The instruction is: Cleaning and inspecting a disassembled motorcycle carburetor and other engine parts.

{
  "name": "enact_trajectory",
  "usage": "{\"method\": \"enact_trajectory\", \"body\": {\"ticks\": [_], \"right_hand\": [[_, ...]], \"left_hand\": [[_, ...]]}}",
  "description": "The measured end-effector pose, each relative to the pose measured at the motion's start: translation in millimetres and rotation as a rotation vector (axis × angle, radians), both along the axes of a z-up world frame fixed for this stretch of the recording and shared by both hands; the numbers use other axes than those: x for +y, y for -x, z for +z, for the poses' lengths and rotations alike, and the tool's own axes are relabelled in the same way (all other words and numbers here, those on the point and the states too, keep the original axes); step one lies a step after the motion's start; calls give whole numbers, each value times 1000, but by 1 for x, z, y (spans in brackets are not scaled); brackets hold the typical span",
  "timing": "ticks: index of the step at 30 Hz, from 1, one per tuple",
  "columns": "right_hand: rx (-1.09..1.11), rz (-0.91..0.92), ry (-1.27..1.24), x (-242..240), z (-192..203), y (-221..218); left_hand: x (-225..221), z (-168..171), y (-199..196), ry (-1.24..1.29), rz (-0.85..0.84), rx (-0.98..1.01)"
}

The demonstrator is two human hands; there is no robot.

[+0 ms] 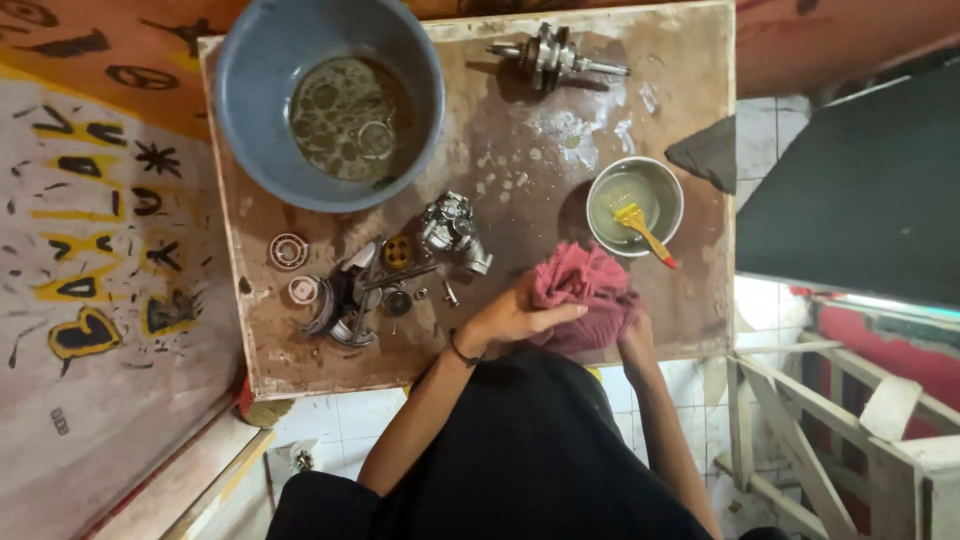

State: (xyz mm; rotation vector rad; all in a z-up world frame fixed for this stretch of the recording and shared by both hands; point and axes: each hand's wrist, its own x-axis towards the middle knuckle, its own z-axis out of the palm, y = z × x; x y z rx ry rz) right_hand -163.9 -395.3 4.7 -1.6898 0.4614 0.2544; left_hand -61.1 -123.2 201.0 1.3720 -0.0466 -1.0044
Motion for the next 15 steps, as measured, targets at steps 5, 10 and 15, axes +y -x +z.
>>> {"method": "enact_trajectory", "body": {"ticks": [5, 10, 15], "right_hand": [[74, -322, -941, 37, 92, -11], [18, -309, -1073, 54, 135, -11], [-228, -88, -754, 28, 125, 1]], "left_hand": [[-22, -144, 19, 374, 348, 126], [-25, -120, 8, 546, 560, 371], [-22, -83, -7, 596, 478, 412]]}}
